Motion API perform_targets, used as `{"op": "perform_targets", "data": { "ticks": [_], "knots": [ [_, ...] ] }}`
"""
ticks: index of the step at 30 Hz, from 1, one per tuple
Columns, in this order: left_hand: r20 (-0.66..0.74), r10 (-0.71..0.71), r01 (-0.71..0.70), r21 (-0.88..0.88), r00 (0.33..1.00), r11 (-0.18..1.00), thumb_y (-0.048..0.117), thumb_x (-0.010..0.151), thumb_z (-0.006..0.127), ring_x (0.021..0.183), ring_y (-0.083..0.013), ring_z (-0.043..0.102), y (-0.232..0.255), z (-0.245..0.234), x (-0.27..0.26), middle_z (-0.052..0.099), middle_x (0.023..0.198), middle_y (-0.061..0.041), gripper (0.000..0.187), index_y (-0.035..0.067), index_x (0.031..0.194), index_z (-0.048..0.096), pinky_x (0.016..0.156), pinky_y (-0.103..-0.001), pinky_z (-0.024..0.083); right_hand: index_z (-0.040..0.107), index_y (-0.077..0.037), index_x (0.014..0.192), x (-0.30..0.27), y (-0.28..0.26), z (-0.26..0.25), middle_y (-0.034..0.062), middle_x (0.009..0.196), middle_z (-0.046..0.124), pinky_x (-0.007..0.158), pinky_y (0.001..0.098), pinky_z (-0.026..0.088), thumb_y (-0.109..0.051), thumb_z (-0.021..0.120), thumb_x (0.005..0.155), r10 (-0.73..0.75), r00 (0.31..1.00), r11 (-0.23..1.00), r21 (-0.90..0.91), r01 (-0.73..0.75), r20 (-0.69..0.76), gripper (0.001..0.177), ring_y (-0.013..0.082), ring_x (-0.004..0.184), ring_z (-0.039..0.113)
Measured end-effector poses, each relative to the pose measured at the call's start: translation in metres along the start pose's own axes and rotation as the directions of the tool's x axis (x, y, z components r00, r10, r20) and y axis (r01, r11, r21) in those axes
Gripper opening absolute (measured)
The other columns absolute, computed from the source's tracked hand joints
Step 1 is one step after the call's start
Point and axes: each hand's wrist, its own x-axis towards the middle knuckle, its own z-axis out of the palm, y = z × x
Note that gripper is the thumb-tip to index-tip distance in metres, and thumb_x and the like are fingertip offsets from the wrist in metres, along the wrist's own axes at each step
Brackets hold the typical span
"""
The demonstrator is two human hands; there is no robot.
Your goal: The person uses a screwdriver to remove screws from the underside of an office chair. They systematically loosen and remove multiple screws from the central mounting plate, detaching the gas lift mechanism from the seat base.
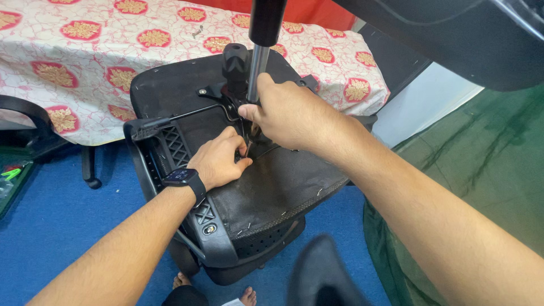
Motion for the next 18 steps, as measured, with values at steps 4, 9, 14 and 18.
{"op": "perform_targets", "data": {
  "ticks": [4,9,14,18],
  "knots": [
    [-0.014,0.052,-0.052,0.006,0.999,0.999,0.029,0.080,0.079,0.091,-0.0355,0.067,-0.003,-0.002,-0.003,0.060,0.105,-0.009,0.026,0.008,0.088,0.066,0.080,-0.047,0.052,0.058,-0.006,0.111,0.002,0.001,-0.004,0.0252,0.089,0.072,0.074,0.0528,0.055,-0.028,0.068,0.091,-0.322,0.947,0.941,0.109,0.321,-0.007,0.032,0.0434,0.084,0.072],
    [0.017,0.041,-0.041,-0.008,0.999,0.999,0.029,0.080,0.079,0.093,-0.0361,0.067,-0.003,-0.005,-0.001,0.060,0.107,-0.009,0.027,0.007,0.090,0.068,0.081,-0.047,0.053,0.052,-0.003,0.126,0.007,-0.008,-0.001,0.0291,0.106,0.062,0.075,0.0523,0.053,-0.029,0.078,0.083,-0.240,0.963,0.967,0.059,0.249,-0.121,0.056,0.0483,0.090,0.067],
    [0.021,0.041,-0.040,-0.042,0.999,0.998,0.028,0.080,0.079,0.093,-0.0356,0.067,-0.004,-0.006,-0.002,0.060,0.108,-0.009,0.026,0.008,0.092,0.068,0.082,-0.047,0.053,0.056,-0.005,0.119,0.009,-0.020,-0.014,0.0290,0.107,0.073,0.088,0.0504,0.052,-0.035,0.067,0.099,0.061,0.992,0.998,0.007,-0.062,0.115,0.038,0.0445,0.102,0.071],
    [0.018,0.051,-0.050,-0.040,0.999,0.998,0.028,0.081,0.078,0.093,-0.0350,0.068,-0.005,-0.005,-0.003,0.060,0.109,-0.010,0.027,0.008,0.094,0.068,0.082,-0.046,0.053,0.068,-0.009,0.112,0.006,-0.016,-0.019,0.0225,0.110,0.064,0.077,0.0478,0.058,-0.013,0.065,0.075,-0.343,0.924,0.938,0.112,0.328,0.166,0.036,0.0399,0.095,0.065]
  ]
}}
